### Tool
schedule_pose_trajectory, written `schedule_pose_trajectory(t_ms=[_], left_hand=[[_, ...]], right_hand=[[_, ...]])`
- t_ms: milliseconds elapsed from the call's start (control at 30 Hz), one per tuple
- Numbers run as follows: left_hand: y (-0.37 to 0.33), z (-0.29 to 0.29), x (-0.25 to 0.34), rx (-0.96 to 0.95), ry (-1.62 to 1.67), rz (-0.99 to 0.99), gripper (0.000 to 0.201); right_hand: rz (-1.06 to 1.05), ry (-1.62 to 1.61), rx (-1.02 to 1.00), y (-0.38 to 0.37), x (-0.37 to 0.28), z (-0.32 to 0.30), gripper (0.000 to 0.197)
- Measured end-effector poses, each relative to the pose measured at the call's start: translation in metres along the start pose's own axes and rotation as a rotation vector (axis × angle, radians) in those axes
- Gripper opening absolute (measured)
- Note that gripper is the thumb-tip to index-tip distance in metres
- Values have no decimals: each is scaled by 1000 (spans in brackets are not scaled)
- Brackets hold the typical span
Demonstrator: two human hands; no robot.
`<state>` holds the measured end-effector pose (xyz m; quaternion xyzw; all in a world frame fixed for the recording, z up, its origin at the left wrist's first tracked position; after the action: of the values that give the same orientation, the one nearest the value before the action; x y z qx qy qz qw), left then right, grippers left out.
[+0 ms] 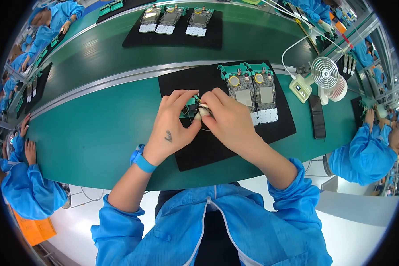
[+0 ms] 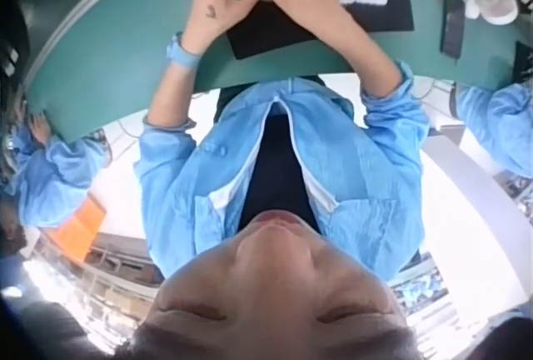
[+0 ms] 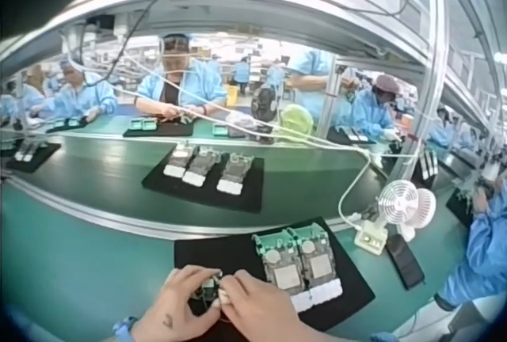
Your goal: The person applies small adhesive pads to circuit boards by hand.
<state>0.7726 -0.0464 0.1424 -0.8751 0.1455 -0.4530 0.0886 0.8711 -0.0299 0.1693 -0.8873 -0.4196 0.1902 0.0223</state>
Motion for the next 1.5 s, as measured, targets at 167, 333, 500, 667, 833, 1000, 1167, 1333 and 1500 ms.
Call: schedule_pose_trajectory(t_ms=[167, 333, 500, 667, 833, 1000, 1167, 1333, 1500], left_hand=[[7, -1, -1, 36, 19, 59, 47], [9, -1, -8, 76, 137, 57, 43], [12, -7, -9, 174, 89, 68, 33], [11, -4, -5, 145, 85, 63, 34], [11, -1, -7, 123, 72, 54, 34], [6, 2, -8, 167, 31, 39, 30], [4, 0, -10, 168, 65, 34, 28], [5, -1, -9, 175, 66, 54, 28], [8, -2, -8, 182, 61, 48, 26]], right_hand=[[13, -47, -12, -3, 0, 5, 26], [7, -461, -108, -6, 27, 5, 20], [-143, -473, -200, -17, 24, 9, 16], [-229, -483, -181, -14, 22, 8, 11], [-163, -493, -133, -11, 28, 16, 15], [-101, -512, -52, -10, 36, 19, 16], [56, -655, -127, -6, 53, 28, 18], [-41, -703, -123, 9, 42, 20, 28], [63, -606, -97, 15, 32, 17, 31]])
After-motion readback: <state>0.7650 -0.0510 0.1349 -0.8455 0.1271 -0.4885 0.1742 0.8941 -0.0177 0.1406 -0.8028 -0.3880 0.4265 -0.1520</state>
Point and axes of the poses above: each hand's wrist, its own y-axis away from the middle knuckle, its own z-axis out of the palm, x = y × z, the point moved 9 cm from there along -y, towards the middle knuckle, and after that the axes turned 12 degrees about -x, right-handed, at the moved point
